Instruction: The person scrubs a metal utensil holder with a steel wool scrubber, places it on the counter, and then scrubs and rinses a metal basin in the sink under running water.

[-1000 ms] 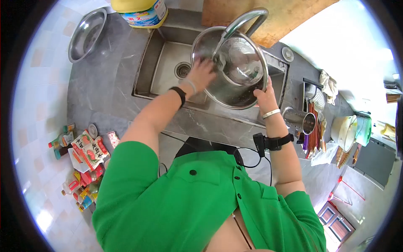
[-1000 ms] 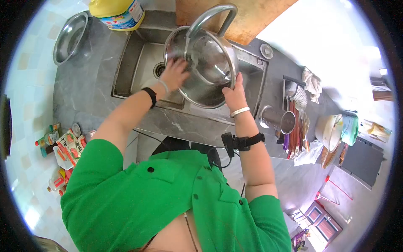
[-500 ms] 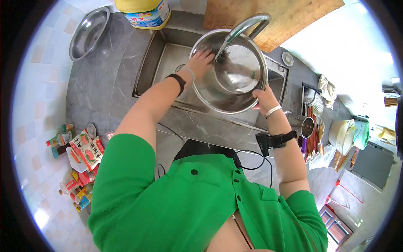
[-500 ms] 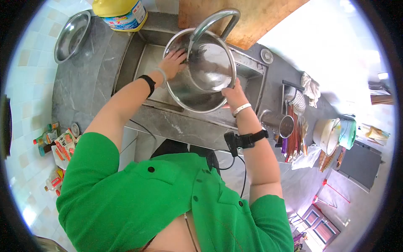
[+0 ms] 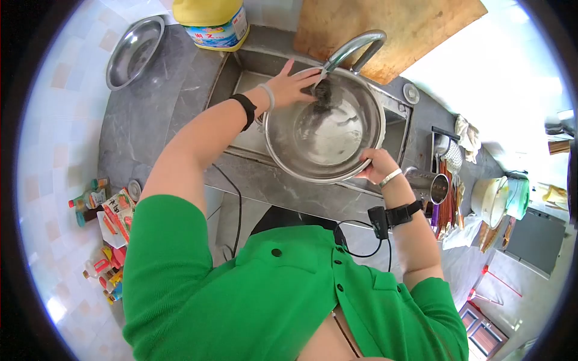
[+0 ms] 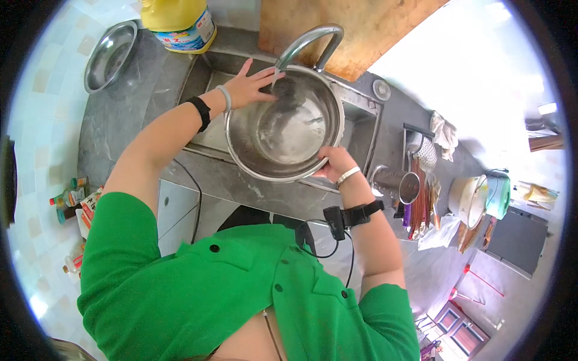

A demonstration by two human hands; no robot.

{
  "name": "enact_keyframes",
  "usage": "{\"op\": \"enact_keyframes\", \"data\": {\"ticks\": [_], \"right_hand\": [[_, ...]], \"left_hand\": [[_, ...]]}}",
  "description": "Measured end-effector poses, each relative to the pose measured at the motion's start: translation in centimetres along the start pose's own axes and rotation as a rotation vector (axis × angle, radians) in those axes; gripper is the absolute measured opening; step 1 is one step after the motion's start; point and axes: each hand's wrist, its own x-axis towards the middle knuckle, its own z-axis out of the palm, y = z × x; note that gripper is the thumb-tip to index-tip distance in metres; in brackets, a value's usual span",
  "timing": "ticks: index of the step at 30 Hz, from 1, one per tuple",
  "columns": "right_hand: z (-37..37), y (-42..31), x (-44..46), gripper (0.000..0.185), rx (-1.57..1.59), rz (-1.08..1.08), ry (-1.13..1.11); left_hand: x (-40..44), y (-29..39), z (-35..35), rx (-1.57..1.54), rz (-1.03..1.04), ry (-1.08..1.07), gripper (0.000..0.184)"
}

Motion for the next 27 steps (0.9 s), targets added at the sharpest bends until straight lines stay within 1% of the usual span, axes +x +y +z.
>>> {"op": "enact_keyframes", "data": {"ticks": [1, 4, 5, 6, 7, 9, 10, 11, 12, 13, 14, 15, 16, 17, 18, 20, 21, 23, 24, 25, 27], "right_hand": [[-0.4, 0.7, 0.3, 0.028, 0.057, 0.022, -0.024], [-1.5, 2.0, 0.5, 0.025, 0.226, 0.07, -0.076], [-2.5, 2.7, 1.3, 0.024, 0.273, 0.075, -0.097], [-3.4, 3.5, 2.1, 0.023, 0.323, 0.079, -0.117], [-4.1, 4.0, 2.8, 0.02, 0.314, 0.091, -0.192], [-2.3, 3.9, 1.9, 0.02, 0.319, 0.067, -0.166], [-1.6, 3.8, 1.5, 0.02, 0.319, 0.057, -0.153], [-2.8, 4.5, 2.9, 0.024, 0.267, 0.086, -0.202], [-3.0, 3.8, 2.6, 0.029, 0.163, 0.137, -0.19], [-2.7, 2.7, 1.8, 0.033, 0.06, 0.188, -0.178], [-2.4, 1.9, 1.3, 0.038, -0.044, 0.241, -0.166], [-2.1, 1.4, 1.4, 0.053, -0.304, 0.094, 0.005], [-1.8, 0.4, 2.1, 0.062, -0.798, -0.098, 0.205], [-1.3, -0.2, 2.4, 0.065, -1.056, -0.516, 0.211], [-0.6, -0.9, 2.5, 0.068, -1.285, -0.95, 0.209], [2.7, -2.1, 3.5, 0.068, -1.729, -0.987, -0.205], [4.5, -2.4, 3.8, 0.069, -1.937, -0.984, -0.427], [8.8, -2.9, 3.2, 0.067, -2.316, -0.964, -0.52], [9.8, -3.2, 3.2, 0.066, -2.506, -0.938, -0.567], [9.7, -3.1, 4.5, 0.064, -2.523, -0.907, -0.575], [9.2, -2.1, 8.6, 0.06, -2.556, -0.852, -0.595]], "left_hand": [[0.3, -0.2, -0.3, -0.003, -0.01, 0.113, 0.067], [-1.2, 0.7, -1.4, -0.838, -0.627, 0.559, 0.079], [-2.0, 1.2, -2.1, -1.243, -0.912, 0.337, 0.075], [-3.0, 2.0, -4.1, -1.63, -1.185, 0.065, 0.072], [-4.1, 3.0, -5.5, -1.998, -1.454, -0.258, 0.069], [-6.0, 4.6, -4.7, -2.501, -1.192, -0.412, 0.046], [-6.7, 4.9, -3.2, -2.449, -1.205, -0.33, 0.039], [-7.4, 5.4, -1.4, -2.398, -1.22, -0.246, 0.033], [-7.7, 5.6, -0.5, -2.346, -1.232, -0.161, 0.027], [-6.9, 5.7, -4.0, -2.234, -1.295, -0.14, 0.024], [-6.6, 5.5, -5.7, -2.228, -1.319, -0.158, 0.025], [-6.5, 5.0, -6.9, -2.219, -1.343, -0.17, 0.026], [-6.6, 4.8, -7.4, -2.211, -1.37, -0.181, 0.028], [-6.7, 4.3, -7.3, -2.179, -1.402, -0.212, 0.034], [-6.8, 3.9, -7.5, -2.148, -1.39, -0.219, 0.038], [-6.7, 2.9, -9.0, -2.085, -1.362, -0.244, 0.045], [-6.4, 2.4, -10.3, -2.073, -1.307, -0.251, 0.058], [-5.4, 1.8, -13.2, -1.9, -1.269, -0.301, 0.066], [-4.9, 1.6, -14.5, -1.816, -1.248, -0.327, 0.07], [-4.4, 1.1, -15.7, -1.758, -1.228, -0.397, 0.077], [-4.3, 0.4, -15.7, -1.592, -1.22, -0.406, 0.071]]}}
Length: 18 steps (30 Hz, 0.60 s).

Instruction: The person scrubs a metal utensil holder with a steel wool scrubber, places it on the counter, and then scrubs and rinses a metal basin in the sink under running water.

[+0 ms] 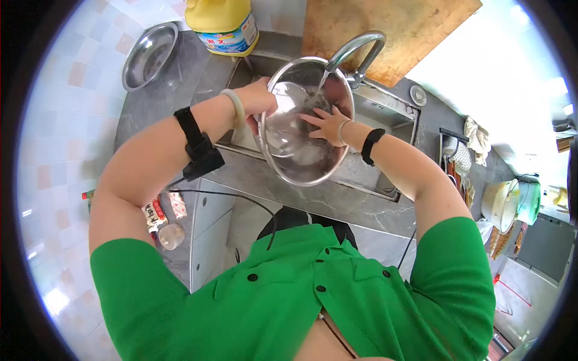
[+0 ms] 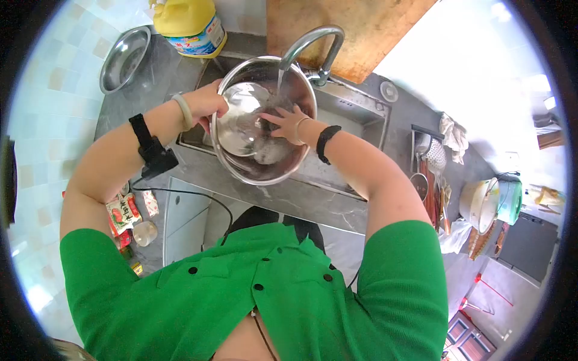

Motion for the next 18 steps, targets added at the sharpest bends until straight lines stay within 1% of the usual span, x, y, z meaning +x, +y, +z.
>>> {"op": "enact_keyframes", "data": {"ticks": [1, 3, 4, 5, 6, 7, 9, 10, 11, 13, 15, 18], "right_hand": [[1.0, 0.5, 0.8, 0.058, -0.001, -0.04, 0.017], [2.7, 1.8, 1.5, 0.055, -0.013, -0.132, 0.046], [2.0, 2.5, 1.4, 0.048, -0.14, -0.083, 0.153], [1.2, 3.6, 1.4, 0.045, -0.216, -0.064, 0.258], [0.0, 5.0, 1.5, 0.043, -0.288, -0.039, 0.365], [-0.6, 6.2, 1.7, 0.04, -0.364, -0.007, 0.475], [-0.5, 7.2, 1.9, 0.041, -0.291, 0.029, 0.475], [-0.2, 7.0, 1.8, 0.041, -0.249, 0.047, 0.472], [0.9, 5.9, 2.0, 0.041, -0.136, 0.128, 0.438], [4.2, 2.8, 2.1, 0.041, 0.065, 0.287, 0.373], [3.3, -1.2, 1.6, 0.039, -0.016, 0.012, 0.107], [6.4, -3.2, 2.2, 0.035, 0.989, -0.179, 0.432]], "left_hand": [[0.2, -0.1, -0.4, 0.063, 0.006, 0.038, 0.069], [0.7, -0.4, -1.5, 0.101, -0.022, 0.005, 0.07], [0.6, -0.2, -1.7, 0.104, -0.028, 0.006, 0.069], [0.6, -0.2, -1.5, 0.108, -0.038, 0.001, 0.069], [0.9, -0.2, -1.1, 0.094, -0.062, 0.036, 0.078], [1.1, -0.1, -1.2, 0.087, -0.055, 0.029, 0.077], [1.6, 0.1, -1.3, 0.068, -0.041, 0.012, 0.076], [1.8, 0.0, -1.6, 0.048, -0.025, 0.048, 0.075], [2.1, 0.1, -1.9, 0.03, -0.051, 0.105, 0.076], [1.6, 0.3, -2.3, -0.081, 0.055, 0.115, 0.077], [2.0, 0.1, -2.0, -0.139, 0.082, 0.134, 0.079], [2.5, 0.0, -1.7, -0.158, 0.067, 0.12, 0.081]]}}
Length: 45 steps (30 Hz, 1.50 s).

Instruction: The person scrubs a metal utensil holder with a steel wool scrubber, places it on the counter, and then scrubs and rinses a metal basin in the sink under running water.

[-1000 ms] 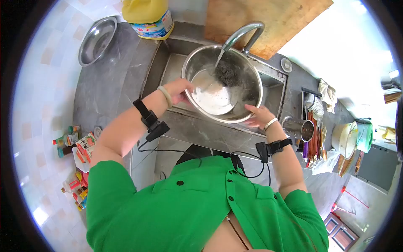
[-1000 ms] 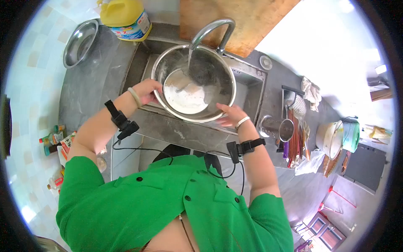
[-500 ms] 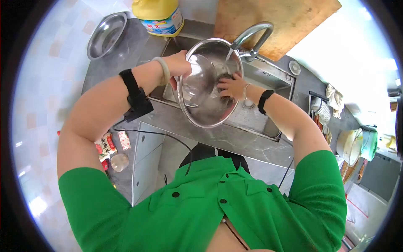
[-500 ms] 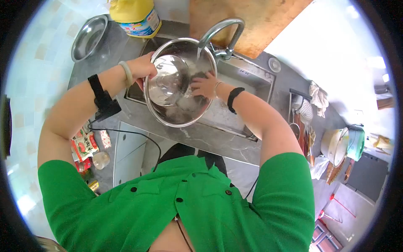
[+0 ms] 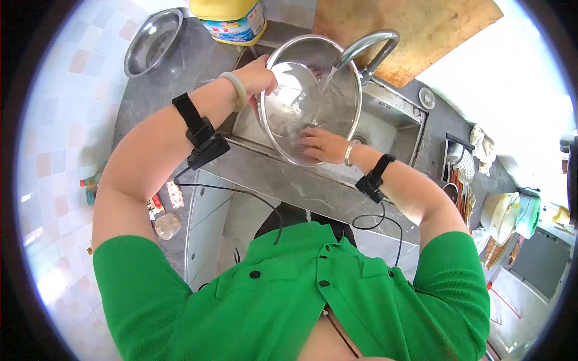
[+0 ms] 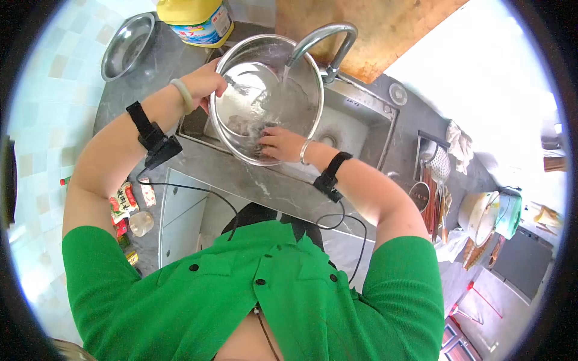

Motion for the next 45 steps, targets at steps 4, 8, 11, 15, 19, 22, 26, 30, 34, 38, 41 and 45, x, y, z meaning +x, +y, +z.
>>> {"op": "enact_keyframes", "data": {"ticks": [4, 8, 11, 15, 19, 22, 26, 30, 34, 38, 41, 45], "right_hand": [[-7.3, -0.3, -1.1, 0.033, -0.913, 0.189, -0.112], [-8.6, 2.0, -0.4, 0.031, -1.095, 0.248, 0.146], [-3.8, 1.0, 1.3, 0.029, -0.879, 0.206, 0.002], [-1.1, -1.2, 1.5, 0.03, 0.206, 0.039, 0.063], [-4.7, 2.4, 0.5, 0.038, -0.503, 0.17, -0.259], [-8.4, 0.3, 0.6, 0.045, -0.774, 0.442, -0.089], [-6.3, 0.6, 5.3, 0.055, -0.314, 0.61, 0.264], [-5.0, 1.4, 0.4, 0.061, -0.203, 0.182, -0.007], [-6.8, 2.5, -0.7, 0.056, -0.322, 0.516, 0.071], [-8.2, 4.9, 4.5, 0.055, -0.371, 0.462, 0.457], [-5.4, -0.4, 5.6, 0.051, -0.317, 0.246, 0.187], [-5.9, -1.8, -1.3, 0.058, -0.393, 0.362, -0.583]], "left_hand": [[-0.1, 0.0, 0.2, 0.1, 0.01, -0.007, 0.081], [0.5, 0.7, 0.9, 0.065, 0.093, 0.1, 0.078], [0.8, 1.2, 1.3, 0.069, 0.117, 0.136, 0.078], [0.4, 0.5, 2.2, 0.061, 0.143, 0.111, 0.081], [-0.8, -0.5, 2.4, -0.05, 0.111, 0.1, 0.083], [-0.6, -1.8, 3.4, -0.141, 0.096, 0.074, 0.082], [1.2, -3.7, 4.5, -0.299, 0.107, 0.076, 0.078], [0.9, -5.0, 4.2, -0.366, 0.097, 0.067, 0.079], [0.9, -6.8, 5.4, -0.45, 0.089, 0.046, 0.073], [1.5, -8.0, 8.4, -0.518, 0.035, -0.02, 0.062], [1.5, -7.9, 9.0, -0.605, 0.024, -0.064, 0.058], [2.6, -10.2, 8.9, -0.729, 0.1, -0.009, 0.065]]}}
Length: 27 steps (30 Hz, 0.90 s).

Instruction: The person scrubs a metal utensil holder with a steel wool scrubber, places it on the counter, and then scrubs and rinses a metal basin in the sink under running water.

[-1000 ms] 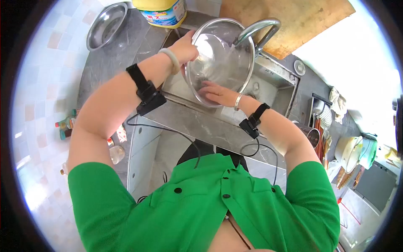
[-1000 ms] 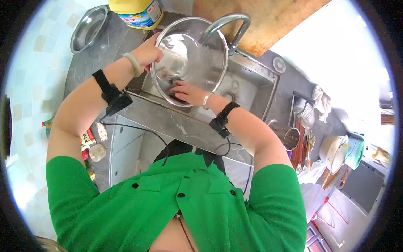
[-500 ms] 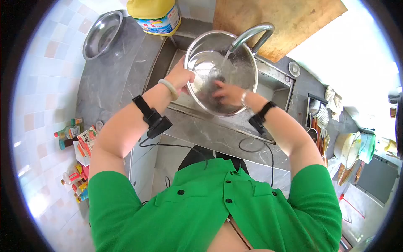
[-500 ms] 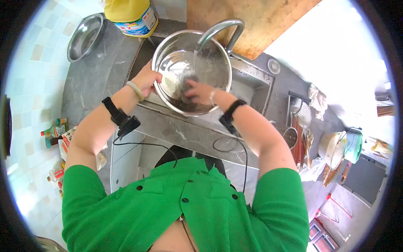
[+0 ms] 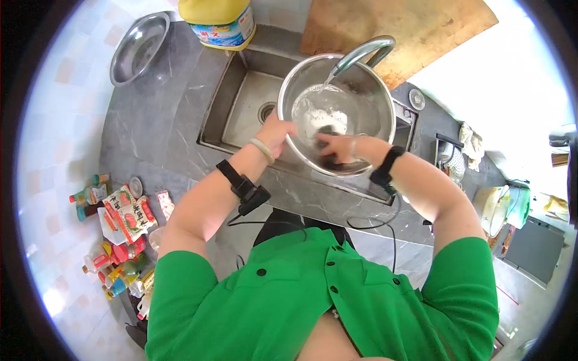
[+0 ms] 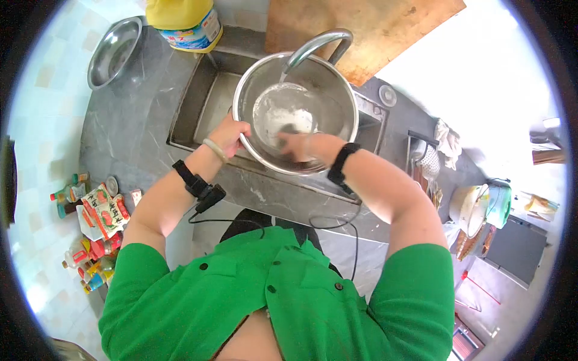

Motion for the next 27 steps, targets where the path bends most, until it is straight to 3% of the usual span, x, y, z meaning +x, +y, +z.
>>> {"op": "enact_keyframes", "data": {"ticks": [1, 2, 3, 6, 8, 11, 14, 17, 20, 22, 24, 26, 27], "right_hand": [[1.1, 2.7, -0.4, 0.058, 0.105, 0.133, 0.066], [-1.6, 1.7, -2.2, 0.06, -0.132, 0.373, -0.037], [-0.8, 5.5, -0.7, 0.069, -0.013, 0.529, 0.077], [-4.0, 2.3, 0.7, 0.074, 0.084, 0.577, 0.409], [-3.8, 1.3, 3.6, 0.074, -0.094, 0.253, 0.462], [0.2, 0.0, 4.4, 0.067, 0.015, -0.156, 0.264], [0.3, 1.9, -1.6, 0.051, -0.016, 0.069, 0.038], [-0.1, 2.7, -4.0, 0.037, 0.063, 0.205, 0.41], [-1.1, 0.1, -8.0, 0.038, 0.395, -0.064, 0.789], [0.0, -1.8, -11.4, 0.051, 0.267, 0.179, 1.343], [1.4, -4.5, -14.4, 0.059, 0.207, 0.585, 1.842], [4.5, -4.7, -13.8, 0.059, 1.246, 0.593, 1.603], [6.3, -4.5, -13.1, 0.059, 1.742, 0.561, 1.373]], "left_hand": [[-0.6, 0.2, 0.1, -0.001, 0.014, 0.016, 0.066], [-1.0, 0.2, 0.2, 0.0, 0.028, 0.031, 0.068], [-0.6, -0.6, 0.0, -0.015, 0.026, 0.023, 0.065], [0.5, -2.4, 0.4, -0.073, 0.007, -0.016, 0.059], [-0.1, -2.1, 1.6, -0.143, -0.034, -0.047, 0.056], [0.8, -3.2, 1.0, -0.157, -0.052, 0.014, 0.05], [-0.4, -2.5, 1.1, -0.195, -0.022, 0.036, 0.049], [-0.5, -3.0, 1.0, -0.252, -0.016, 0.05, 0.045], [1.1, -5.2, 0.2, -0.304, -0.007, 0.038, 0.036], [1.2, -5.8, 0.2, -0.333, -0.01, 0.046, 0.029], [1.1, -6.1, 0.6, -0.367, -0.004, 0.03, 0.024], [1.2, -6.5, 1.5, -0.418, -0.033, 0.018, 0.019], [1.3, -6.8, 2.3, -0.449, -0.069, 0.015, 0.017]]}}
